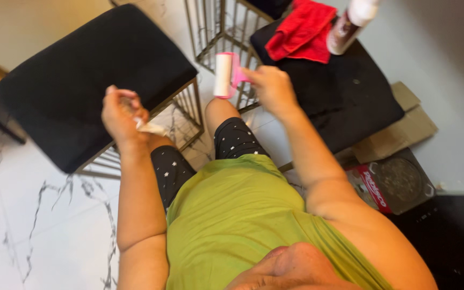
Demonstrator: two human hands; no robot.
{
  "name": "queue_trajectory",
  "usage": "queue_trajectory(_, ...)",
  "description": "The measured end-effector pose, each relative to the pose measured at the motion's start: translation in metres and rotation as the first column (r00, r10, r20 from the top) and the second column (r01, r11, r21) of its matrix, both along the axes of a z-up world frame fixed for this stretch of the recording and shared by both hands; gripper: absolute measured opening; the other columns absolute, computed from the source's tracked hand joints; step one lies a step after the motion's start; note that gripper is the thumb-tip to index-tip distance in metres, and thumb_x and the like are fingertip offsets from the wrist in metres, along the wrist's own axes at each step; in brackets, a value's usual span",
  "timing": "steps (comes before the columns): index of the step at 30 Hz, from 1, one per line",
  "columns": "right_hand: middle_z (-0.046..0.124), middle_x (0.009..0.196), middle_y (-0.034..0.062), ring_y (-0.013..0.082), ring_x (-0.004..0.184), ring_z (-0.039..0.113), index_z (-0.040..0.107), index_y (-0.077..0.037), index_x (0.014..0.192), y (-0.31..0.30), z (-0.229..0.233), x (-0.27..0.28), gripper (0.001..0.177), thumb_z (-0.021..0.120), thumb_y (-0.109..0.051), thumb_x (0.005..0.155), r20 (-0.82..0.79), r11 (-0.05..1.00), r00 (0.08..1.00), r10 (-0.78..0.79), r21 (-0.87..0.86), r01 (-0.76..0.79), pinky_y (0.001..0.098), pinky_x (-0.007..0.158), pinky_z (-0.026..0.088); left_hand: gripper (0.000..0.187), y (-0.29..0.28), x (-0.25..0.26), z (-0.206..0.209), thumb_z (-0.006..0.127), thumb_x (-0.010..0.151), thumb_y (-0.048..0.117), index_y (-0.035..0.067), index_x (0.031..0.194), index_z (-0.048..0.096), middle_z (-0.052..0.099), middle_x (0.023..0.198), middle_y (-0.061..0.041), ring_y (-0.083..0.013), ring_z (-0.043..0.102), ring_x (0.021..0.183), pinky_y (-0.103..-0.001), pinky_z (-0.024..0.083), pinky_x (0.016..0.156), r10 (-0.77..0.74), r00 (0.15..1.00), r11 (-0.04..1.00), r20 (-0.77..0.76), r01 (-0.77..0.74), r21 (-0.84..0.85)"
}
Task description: The person cleans a black chair with a gold metal frame. They use a lint roller on the seat, then spray a cleaning solution onto a red cloth and wipe the chair's metal frame and seat.
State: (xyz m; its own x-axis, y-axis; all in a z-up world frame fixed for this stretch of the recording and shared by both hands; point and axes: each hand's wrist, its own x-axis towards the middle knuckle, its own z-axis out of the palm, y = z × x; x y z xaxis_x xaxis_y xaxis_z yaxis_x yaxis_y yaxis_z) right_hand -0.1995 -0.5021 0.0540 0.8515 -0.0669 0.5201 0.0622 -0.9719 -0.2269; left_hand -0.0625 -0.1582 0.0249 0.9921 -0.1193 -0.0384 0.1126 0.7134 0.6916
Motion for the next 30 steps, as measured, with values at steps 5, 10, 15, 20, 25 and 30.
queue_trajectory(5,0.064,0.097,0.0136,0.0326,0.091,0.063,0.072,-0.009,0.128,-0.103,0.047,-0.134,0.042,0.079,-0.003,0.088,-0.04,0.985,0.988,-0.147,0.086,0.15,0.0423,0.082,0.051,0.025,-0.119,0.036,-0.025,0.067,0.102,0.025,0.009,0.083,0.062,0.059,0.072,-0.004,-0.0118,0.043,0.045,-0.03,0.035,0.041,-0.134,0.991,0.982,-0.01,0.135,0.136)
queue_trajectory(10,0.061,0.114,0.0103,0.0276,0.108,0.061,0.067,-0.009,0.144,-0.195,0.005,-0.196,0.055,0.073,0.004,0.091,0.08,0.849,0.924,-0.374,0.429,0.307,0.0357,0.097,0.049,0.023,-0.234,0.014,-0.03,0.063,0.087,0.011,0.011,0.11,0.068,0.054,0.114,-0.008,-0.0141,0.057,0.088,-0.028,0.049,0.069,-0.411,0.9,0.891,0.146,0.363,0.273)
queue_trajectory(15,0.063,0.12,0.0111,0.0299,0.116,0.061,0.065,-0.012,0.146,-0.224,-0.039,-0.195,0.052,0.072,0.002,0.096,0.119,0.783,0.861,-0.494,0.492,0.38,0.039,0.104,0.048,0.062,-0.316,-0.025,-0.014,0.05,0.07,-0.01,0.014,0.127,0.052,0.048,0.121,-0.013,-0.0197,0.055,0.086,-0.032,0.05,0.069,-0.533,0.804,0.801,0.264,0.379,0.464)
queue_trajectory(20,0.063,0.12,0.0135,0.0367,0.113,0.054,0.064,-0.015,0.148,-0.209,-0.037,-0.185,0.055,0.073,0.001,0.097,0.108,0.755,0.759,-0.642,0.257,0.603,0.0462,0.104,0.045,0.05,-0.4,-0.075,0.0,0.066,0.076,-0.01,0.014,0.118,0.054,0.049,0.116,-0.012,-0.0198,0.058,0.091,-0.032,0.055,0.075,-0.472,0.812,0.872,0.343,0.375,0.313)
queue_trajectory(25,0.056,0.139,0.0163,0.0384,0.127,0.049,0.053,-0.007,0.156,-0.193,-0.024,-0.19,0.068,0.072,0.004,0.091,0.148,0.779,0.78,-0.608,0.298,0.551,0.0485,0.111,0.039,0.032,-0.438,-0.094,0.0,0.075,0.09,0.003,0.012,0.117,0.062,0.058,0.114,-0.013,-0.0255,0.061,0.098,-0.033,0.052,0.087,-0.492,0.683,0.785,0.54,0.08,0.615)
queue_trajectory(30,0.052,0.149,0.0177,0.037,0.14,0.046,0.052,-0.008,0.158,-0.183,-0.008,-0.194,0.074,0.061,0.01,0.086,0.175,0.795,0.793,-0.584,0.321,0.515,0.0449,0.12,0.039,0.043,-0.432,-0.105,0.005,0.071,0.088,0.005,0.014,0.129,0.061,0.052,0.136,-0.019,-0.0358,0.059,0.121,-0.04,0.05,0.102,-0.562,0.501,0.738,0.658,-0.055,0.673)
